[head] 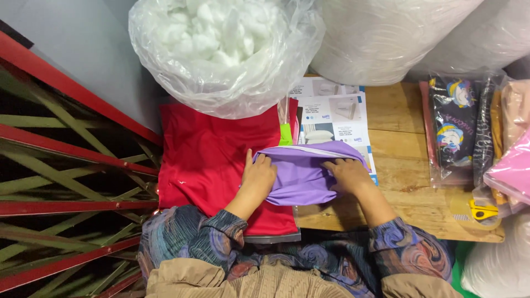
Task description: Unfolding a purple cushion cover and stuffing it with white fiberfill material
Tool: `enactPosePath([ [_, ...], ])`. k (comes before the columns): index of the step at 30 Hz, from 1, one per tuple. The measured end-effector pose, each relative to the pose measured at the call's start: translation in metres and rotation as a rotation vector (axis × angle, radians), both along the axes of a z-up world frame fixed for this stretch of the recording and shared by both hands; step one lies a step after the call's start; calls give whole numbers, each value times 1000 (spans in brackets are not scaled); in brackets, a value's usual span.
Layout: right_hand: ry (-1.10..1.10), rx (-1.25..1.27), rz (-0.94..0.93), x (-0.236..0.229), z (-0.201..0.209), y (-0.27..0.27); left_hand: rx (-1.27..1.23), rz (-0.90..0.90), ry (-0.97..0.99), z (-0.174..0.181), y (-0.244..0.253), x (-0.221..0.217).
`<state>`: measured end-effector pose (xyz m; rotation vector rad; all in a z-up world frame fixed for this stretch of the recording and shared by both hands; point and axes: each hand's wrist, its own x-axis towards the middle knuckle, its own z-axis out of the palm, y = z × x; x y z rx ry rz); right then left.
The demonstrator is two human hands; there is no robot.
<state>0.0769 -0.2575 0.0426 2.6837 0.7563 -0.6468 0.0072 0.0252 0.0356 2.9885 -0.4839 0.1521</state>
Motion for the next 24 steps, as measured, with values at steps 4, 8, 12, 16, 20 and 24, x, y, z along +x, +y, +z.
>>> enactPosePath([
  [4,134,439,-187,-9,80,13,-137,-47,-63,-6,-1,12],
  [8,-43,578,-193,-9,94,3,-249,-111,-147,34,-1,5],
  [12,-27,425,-7,-1,78,8,-148,-75,260,50,0,0],
  [16,-108,355,-54,11,24,-15,-62,-46,366,29,7,0],
  [20,-217,536,-298,15,36,-34,-208,-68,90,25,7,2],
  [24,-136,362,-569,16,18,-42,-317,-77,-137,16,8,-1],
])
